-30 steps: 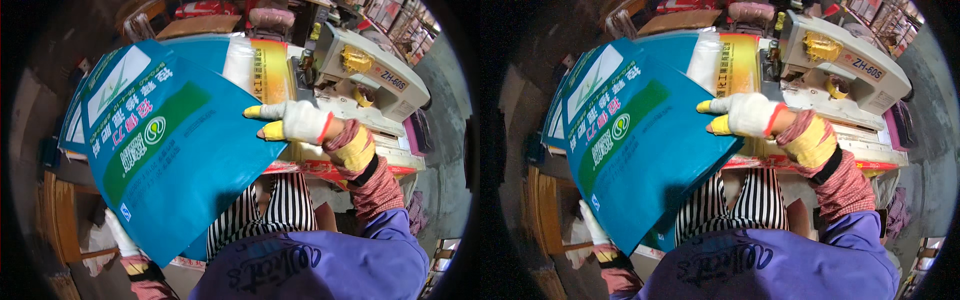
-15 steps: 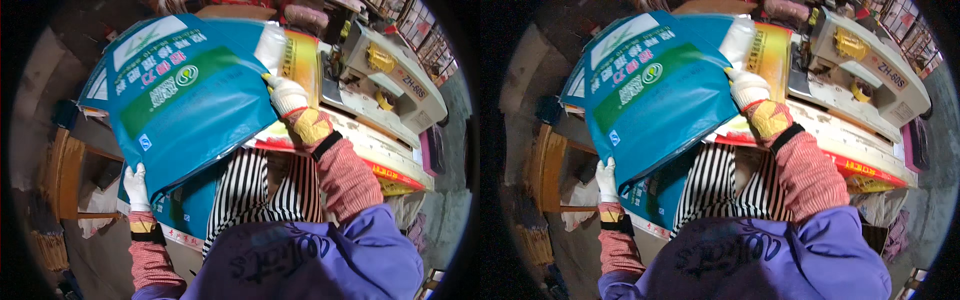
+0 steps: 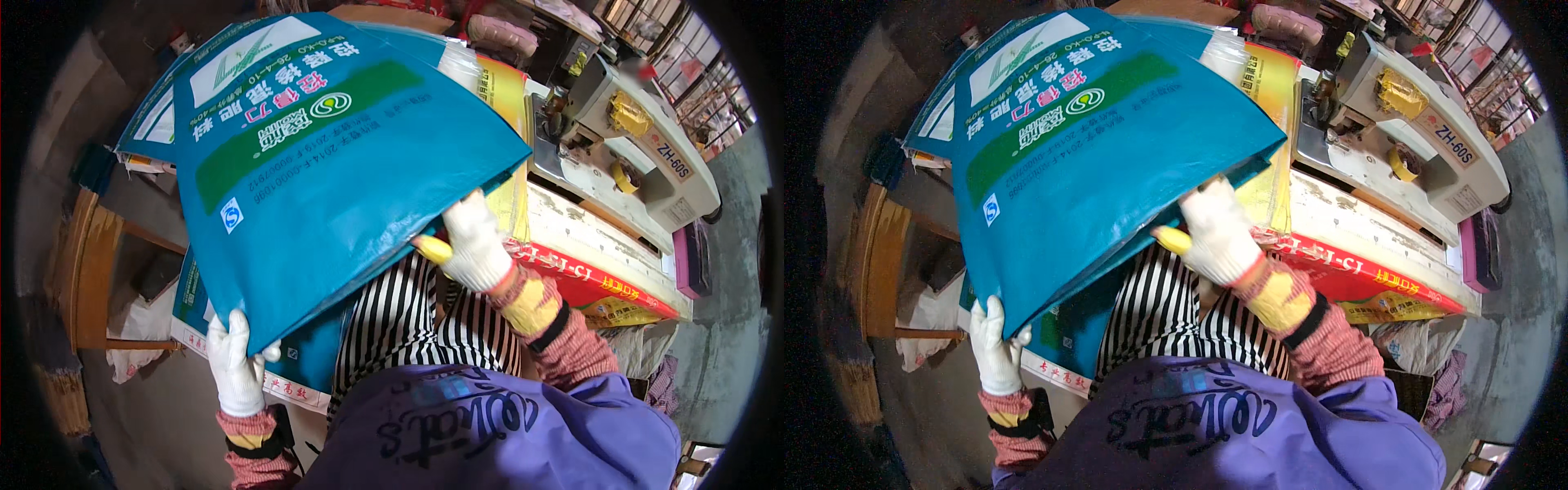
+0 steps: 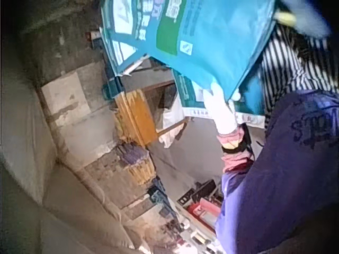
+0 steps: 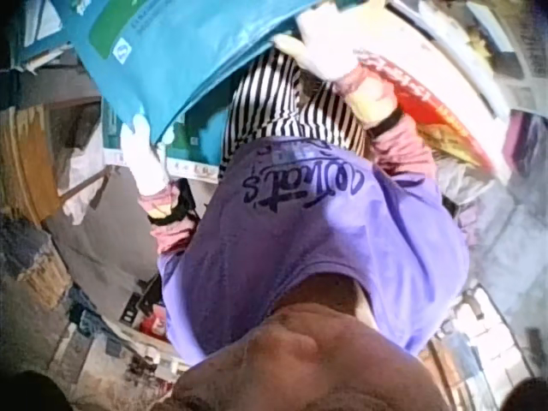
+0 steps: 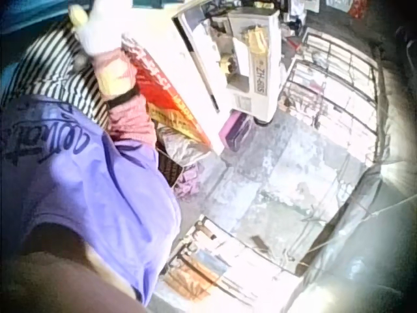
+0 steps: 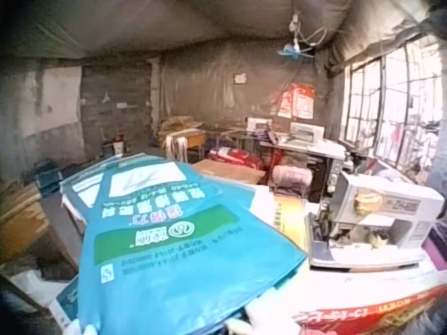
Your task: The recorder is using an industrial sewing machine to seal large green plastic bags.
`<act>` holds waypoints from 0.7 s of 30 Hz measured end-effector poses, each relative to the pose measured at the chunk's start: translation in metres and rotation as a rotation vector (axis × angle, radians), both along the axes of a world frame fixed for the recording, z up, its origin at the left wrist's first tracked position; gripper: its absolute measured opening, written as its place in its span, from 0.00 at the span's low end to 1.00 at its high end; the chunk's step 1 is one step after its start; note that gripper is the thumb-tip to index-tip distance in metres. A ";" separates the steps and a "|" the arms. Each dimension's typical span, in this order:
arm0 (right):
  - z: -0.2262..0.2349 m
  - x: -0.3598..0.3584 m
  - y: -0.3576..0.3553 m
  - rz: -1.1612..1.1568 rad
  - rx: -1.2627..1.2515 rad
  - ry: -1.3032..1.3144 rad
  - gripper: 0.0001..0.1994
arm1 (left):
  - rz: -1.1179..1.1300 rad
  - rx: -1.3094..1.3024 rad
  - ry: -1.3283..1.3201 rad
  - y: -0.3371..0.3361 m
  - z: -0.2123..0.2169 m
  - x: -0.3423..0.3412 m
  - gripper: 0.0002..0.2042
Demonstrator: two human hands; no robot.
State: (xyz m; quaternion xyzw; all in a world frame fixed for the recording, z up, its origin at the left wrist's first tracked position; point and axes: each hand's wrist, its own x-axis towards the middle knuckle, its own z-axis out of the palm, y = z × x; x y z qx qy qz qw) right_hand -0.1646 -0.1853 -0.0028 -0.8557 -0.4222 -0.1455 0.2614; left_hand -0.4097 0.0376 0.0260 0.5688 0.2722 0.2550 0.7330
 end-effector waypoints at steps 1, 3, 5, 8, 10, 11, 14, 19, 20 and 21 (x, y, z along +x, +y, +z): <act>-0.003 0.010 0.015 -0.147 -0.151 0.125 0.27 | -0.007 0.011 0.043 -0.001 0.007 -0.002 0.16; -0.019 0.032 0.035 -0.234 -0.288 0.293 0.27 | -0.016 -0.012 0.075 -0.004 0.014 -0.009 0.16; -0.045 0.055 0.048 -0.261 -0.356 0.391 0.26 | -0.081 -0.073 0.054 -0.007 0.013 -0.015 0.14; -0.095 0.093 0.067 -0.263 -0.407 0.478 0.25 | -0.079 -0.126 0.090 -0.011 0.004 -0.019 0.10; -0.127 0.121 0.084 -0.292 -0.457 0.499 0.24 | -0.082 -0.168 0.223 -0.013 -0.003 -0.020 0.12; -0.141 0.132 0.093 -0.312 -0.493 0.501 0.24 | -0.106 -0.228 0.215 -0.015 -0.005 -0.021 0.10; -0.172 0.157 0.108 -0.354 -0.581 0.496 0.23 | -0.116 0.188 0.497 -0.019 -0.015 -0.022 0.11; -0.180 0.170 0.110 -0.346 -0.639 0.498 0.21 | -0.038 -0.255 0.304 -0.020 -0.029 -0.023 0.16; -0.175 0.169 0.109 -0.328 -0.632 0.508 0.21 | -0.041 -0.279 0.329 -0.019 -0.031 -0.024 0.16; -0.168 0.167 0.106 -0.310 -0.612 0.516 0.21 | -0.041 -0.309 0.357 -0.018 -0.032 -0.024 0.17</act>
